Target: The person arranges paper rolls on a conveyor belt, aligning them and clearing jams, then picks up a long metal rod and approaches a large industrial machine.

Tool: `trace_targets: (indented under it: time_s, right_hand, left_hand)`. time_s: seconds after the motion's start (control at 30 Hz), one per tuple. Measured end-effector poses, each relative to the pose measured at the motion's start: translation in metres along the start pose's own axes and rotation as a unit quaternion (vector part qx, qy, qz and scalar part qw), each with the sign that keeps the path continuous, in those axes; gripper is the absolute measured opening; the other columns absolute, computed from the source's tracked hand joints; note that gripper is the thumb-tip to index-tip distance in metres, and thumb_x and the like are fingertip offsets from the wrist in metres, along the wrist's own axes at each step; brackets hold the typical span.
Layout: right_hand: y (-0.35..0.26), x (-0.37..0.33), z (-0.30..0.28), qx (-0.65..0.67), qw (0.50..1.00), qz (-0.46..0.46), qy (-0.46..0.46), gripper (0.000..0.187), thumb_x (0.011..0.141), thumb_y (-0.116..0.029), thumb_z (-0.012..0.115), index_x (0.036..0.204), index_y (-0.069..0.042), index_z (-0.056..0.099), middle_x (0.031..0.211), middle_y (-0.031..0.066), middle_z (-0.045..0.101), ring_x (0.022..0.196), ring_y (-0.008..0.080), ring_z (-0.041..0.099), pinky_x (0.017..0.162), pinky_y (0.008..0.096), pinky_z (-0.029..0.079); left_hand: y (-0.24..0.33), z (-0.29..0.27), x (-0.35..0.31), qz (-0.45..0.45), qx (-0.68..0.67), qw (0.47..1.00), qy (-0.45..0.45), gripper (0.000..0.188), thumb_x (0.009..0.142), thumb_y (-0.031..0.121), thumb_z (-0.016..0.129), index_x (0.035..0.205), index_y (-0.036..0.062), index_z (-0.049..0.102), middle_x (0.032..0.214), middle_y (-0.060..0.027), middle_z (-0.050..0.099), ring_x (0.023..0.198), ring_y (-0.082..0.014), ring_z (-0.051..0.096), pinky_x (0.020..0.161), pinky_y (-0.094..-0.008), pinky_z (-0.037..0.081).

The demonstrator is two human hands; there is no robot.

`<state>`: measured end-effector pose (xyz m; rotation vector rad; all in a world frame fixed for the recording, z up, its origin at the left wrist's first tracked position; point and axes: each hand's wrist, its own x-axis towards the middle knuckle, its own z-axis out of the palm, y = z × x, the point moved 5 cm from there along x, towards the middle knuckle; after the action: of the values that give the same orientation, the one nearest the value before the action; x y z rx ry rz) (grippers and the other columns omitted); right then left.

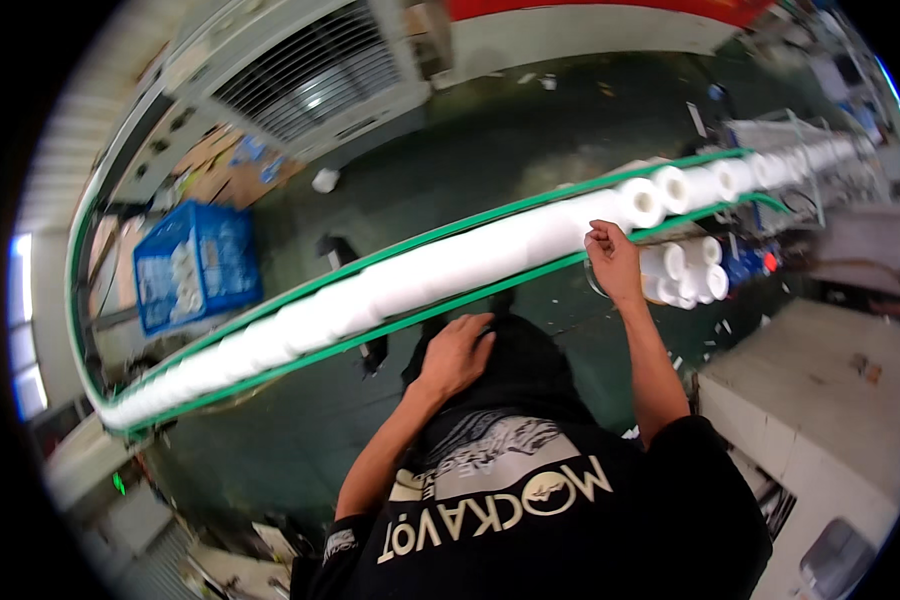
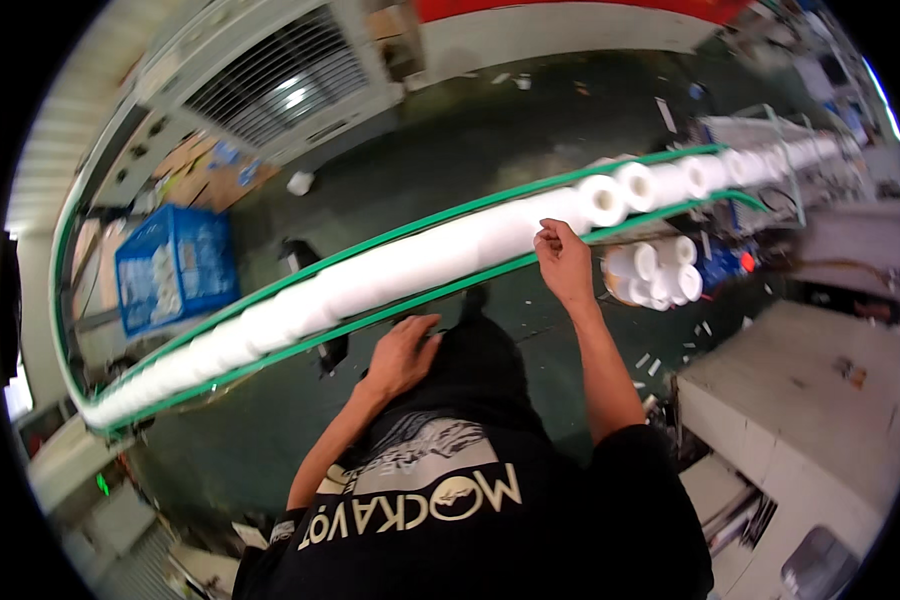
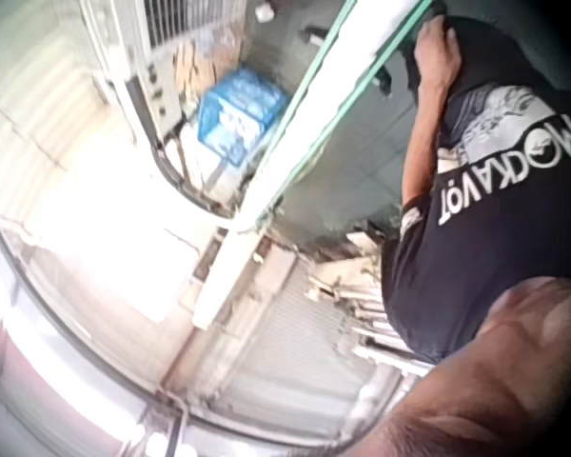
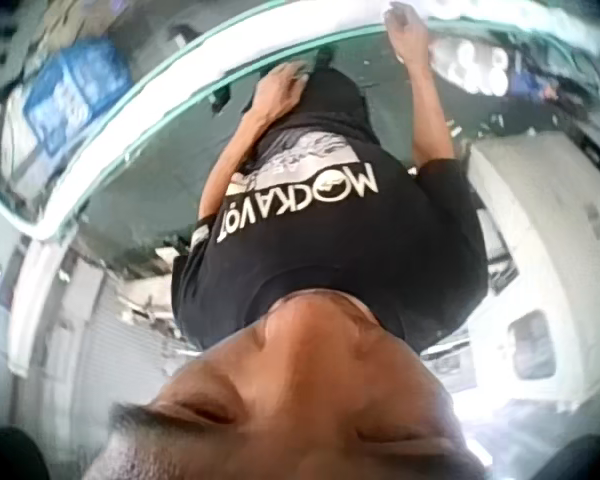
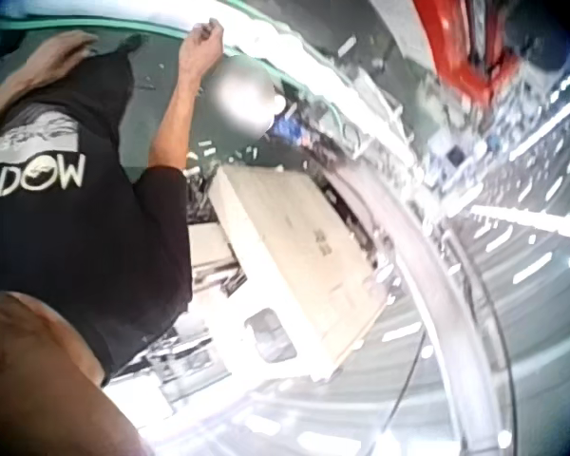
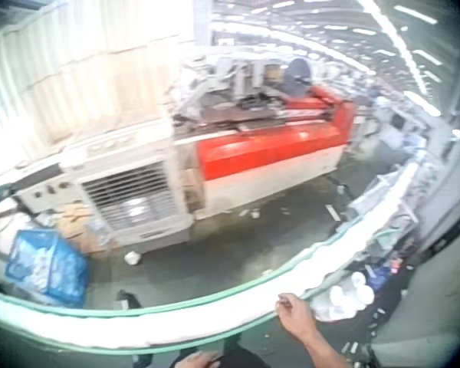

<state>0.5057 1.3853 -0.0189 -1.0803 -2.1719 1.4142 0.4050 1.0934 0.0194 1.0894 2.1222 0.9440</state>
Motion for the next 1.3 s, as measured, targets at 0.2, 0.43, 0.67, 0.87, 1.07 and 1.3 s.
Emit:
trace_targets:
  time_s: [0.2,0.43,0.67,0.87,1.07,1.3]
  right_hand:
    - [0.044,0.01,-0.079,-0.267,0.959,-0.046,0.079,0.06,0.08,-0.011,0.073,0.136,-0.003,0.053,0.126,0.0186,0.062,0.124,0.0372,0.054,0.103,0.0456,0.045]
    - [0.037,0.037,-0.051,-0.412,0.904,-0.109,-0.026,0.076,0.075,-0.015,0.076,0.142,-0.002,0.044,0.119,0.0178,0.066,0.119,0.0339,0.054,0.105,0.0454,0.042]
    - [0.035,0.049,-0.039,-0.434,0.865,-0.236,-0.085,0.076,0.074,-0.022,0.08,0.136,0.004,0.046,0.104,0.0136,0.07,0.113,0.0282,0.058,0.112,0.0445,0.036]
    - [0.053,0.062,-0.061,-0.446,0.873,-0.174,-0.09,0.071,0.075,-0.025,0.081,0.133,-0.001,0.049,0.107,0.0152,0.068,0.114,0.0307,0.058,0.115,0.0459,0.032]
    - [0.077,0.096,-0.093,-0.158,0.987,-0.006,-0.012,0.06,0.077,-0.024,0.084,0.126,0.002,0.061,0.104,0.0185,0.07,0.099,0.0316,0.066,0.087,0.04,0.053]
    - [0.073,0.079,-0.038,-0.115,0.989,0.048,-0.084,0.061,0.088,-0.037,0.074,0.13,0.004,0.059,0.114,0.0218,0.07,0.1,0.0321,0.069,0.087,0.0369,0.054]
  left_hand:
    - [0.011,0.014,0.018,0.004,0.006,0.999,-0.049,0.031,0.093,0.015,0.064,0.121,0.0021,0.061,0.107,-0.0175,0.066,0.099,-0.0367,0.065,0.084,-0.0437,0.052]
    - [0.034,0.016,0.041,0.02,0.014,0.998,-0.053,0.032,0.093,0.015,0.064,0.122,0.0021,0.061,0.106,-0.0175,0.066,0.099,-0.0373,0.064,0.084,-0.0441,0.051]
    - [0.036,0.022,0.045,-0.024,0.01,0.998,-0.063,0.03,0.093,0.015,0.063,0.121,0.0032,0.061,0.109,-0.0186,0.066,0.104,-0.0382,0.062,0.087,-0.0457,0.051]
    - [0.013,0.003,0.026,-0.096,-0.004,0.995,0.005,0.032,0.092,0.012,0.065,0.122,0.0014,0.061,0.113,-0.0184,0.068,0.101,-0.0343,0.068,0.087,-0.0408,0.053]
    - [-0.014,-0.016,-0.005,-0.125,-0.04,0.989,0.061,0.03,0.092,0.01,0.064,0.121,0.0007,0.061,0.109,-0.0192,0.068,0.099,-0.0358,0.067,0.087,-0.0406,0.053]
    - [-0.02,-0.02,-0.006,-0.123,-0.046,0.99,0.056,0.032,0.093,0.011,0.064,0.122,-0.0009,0.061,0.11,-0.0203,0.069,0.1,-0.0343,0.068,0.088,-0.0394,0.052]
